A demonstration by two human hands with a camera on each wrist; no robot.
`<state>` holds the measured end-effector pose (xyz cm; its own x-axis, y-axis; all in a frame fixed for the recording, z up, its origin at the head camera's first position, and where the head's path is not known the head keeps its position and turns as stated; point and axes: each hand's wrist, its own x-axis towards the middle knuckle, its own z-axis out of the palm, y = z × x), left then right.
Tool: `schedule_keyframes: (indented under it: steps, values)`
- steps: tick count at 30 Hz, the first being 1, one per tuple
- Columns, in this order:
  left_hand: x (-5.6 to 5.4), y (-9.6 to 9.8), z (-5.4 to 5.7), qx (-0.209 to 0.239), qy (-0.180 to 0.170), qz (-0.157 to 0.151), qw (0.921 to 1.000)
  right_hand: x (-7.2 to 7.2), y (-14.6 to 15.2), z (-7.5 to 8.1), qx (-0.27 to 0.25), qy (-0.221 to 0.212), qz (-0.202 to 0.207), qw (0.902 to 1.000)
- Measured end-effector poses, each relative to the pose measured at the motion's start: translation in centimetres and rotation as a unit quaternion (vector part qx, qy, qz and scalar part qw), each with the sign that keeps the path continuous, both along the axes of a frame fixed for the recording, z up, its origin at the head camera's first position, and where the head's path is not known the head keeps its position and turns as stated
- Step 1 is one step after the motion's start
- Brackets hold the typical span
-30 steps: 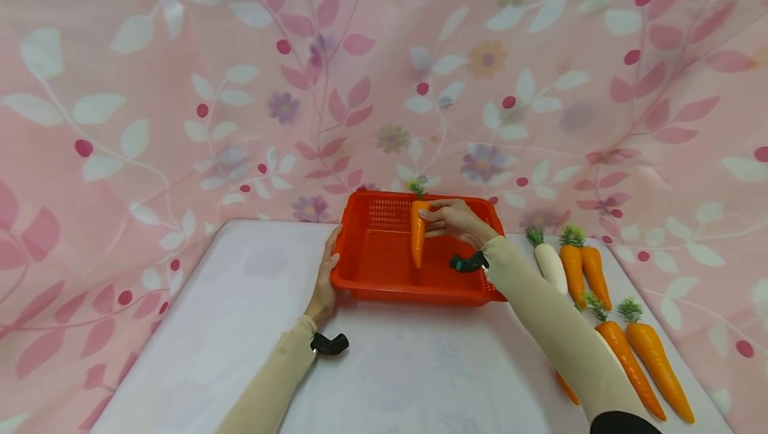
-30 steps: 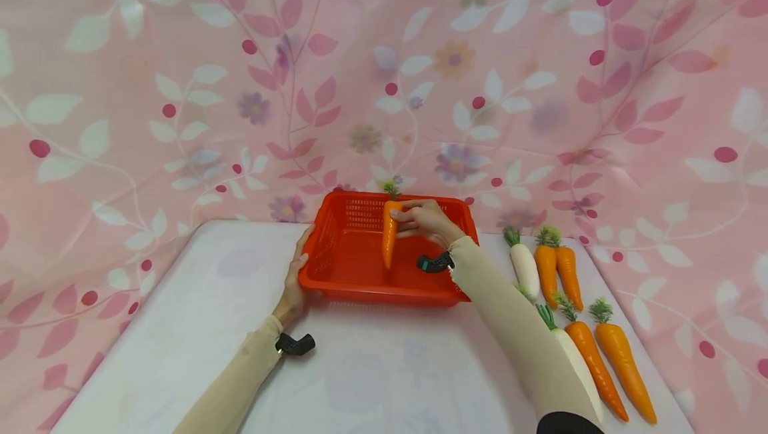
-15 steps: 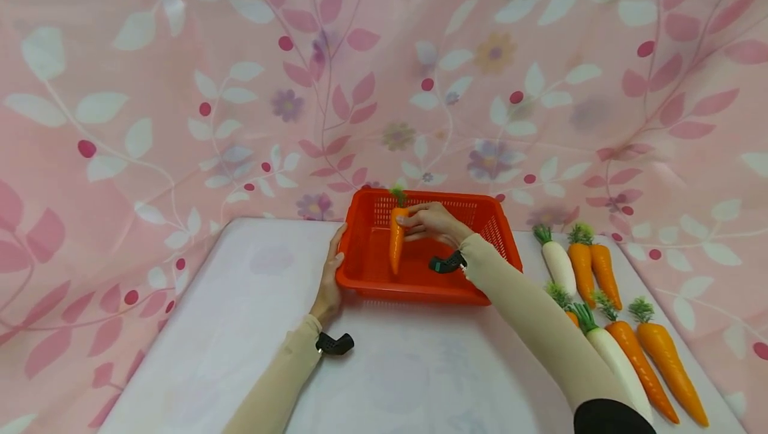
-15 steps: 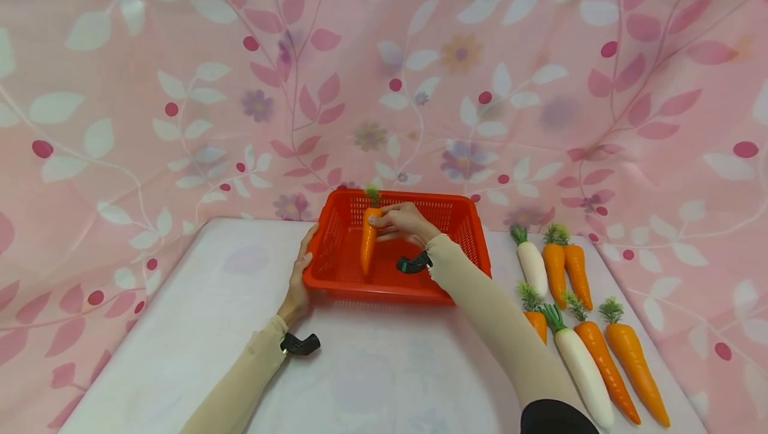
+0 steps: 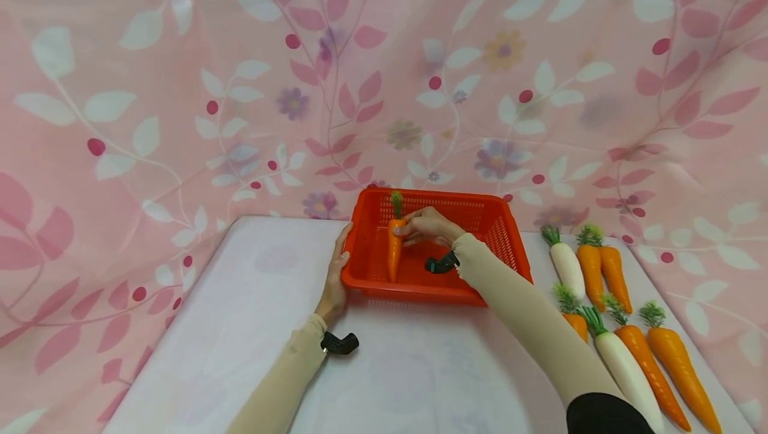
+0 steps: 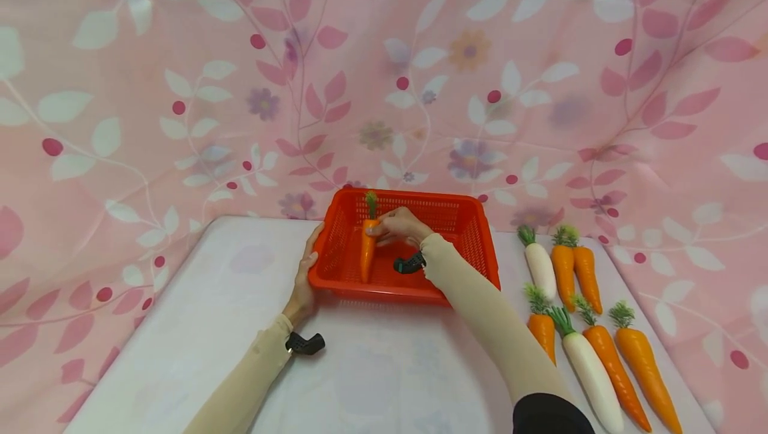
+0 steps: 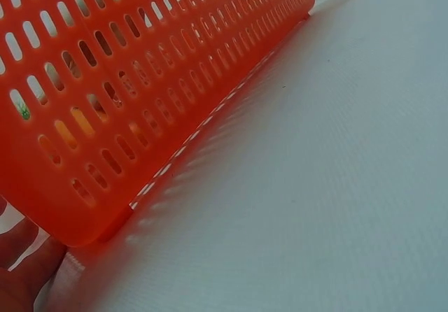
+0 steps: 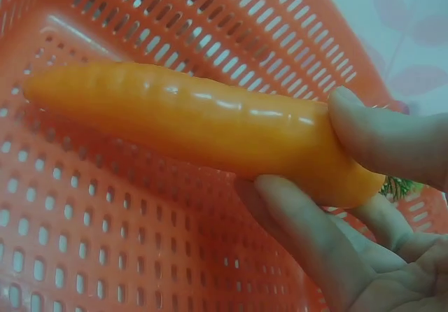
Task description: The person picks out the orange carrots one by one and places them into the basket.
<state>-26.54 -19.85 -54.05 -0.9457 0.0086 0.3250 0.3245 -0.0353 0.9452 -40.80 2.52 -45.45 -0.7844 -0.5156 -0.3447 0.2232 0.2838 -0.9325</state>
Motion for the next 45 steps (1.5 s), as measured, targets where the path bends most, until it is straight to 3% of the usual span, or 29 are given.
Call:
schedule_keyframes:
  steps: [10,27,38,45]
  values:
    - [0.3,0.2,-0.1,-0.001,-0.008,0.004,1.0000,-0.8,-0.4,-1.4,0.047,0.008,0.019,0.9987]
    - [0.2,-0.1,0.0,-0.005,-0.007,0.011,0.9999,-1.3,-1.7,-1.6,0.062,0.021,0.026,0.9975]
    - [0.0,-0.1,0.0,-0.008,0.005,0.012,0.9999,-1.4,-2.6,-1.7,0.096,0.091,0.021,0.9911]
    - [-0.1,0.0,0.0,-0.012,0.014,0.010,0.9998,-1.2,-3.1,-1.6,0.095,0.102,0.013,0.9902]
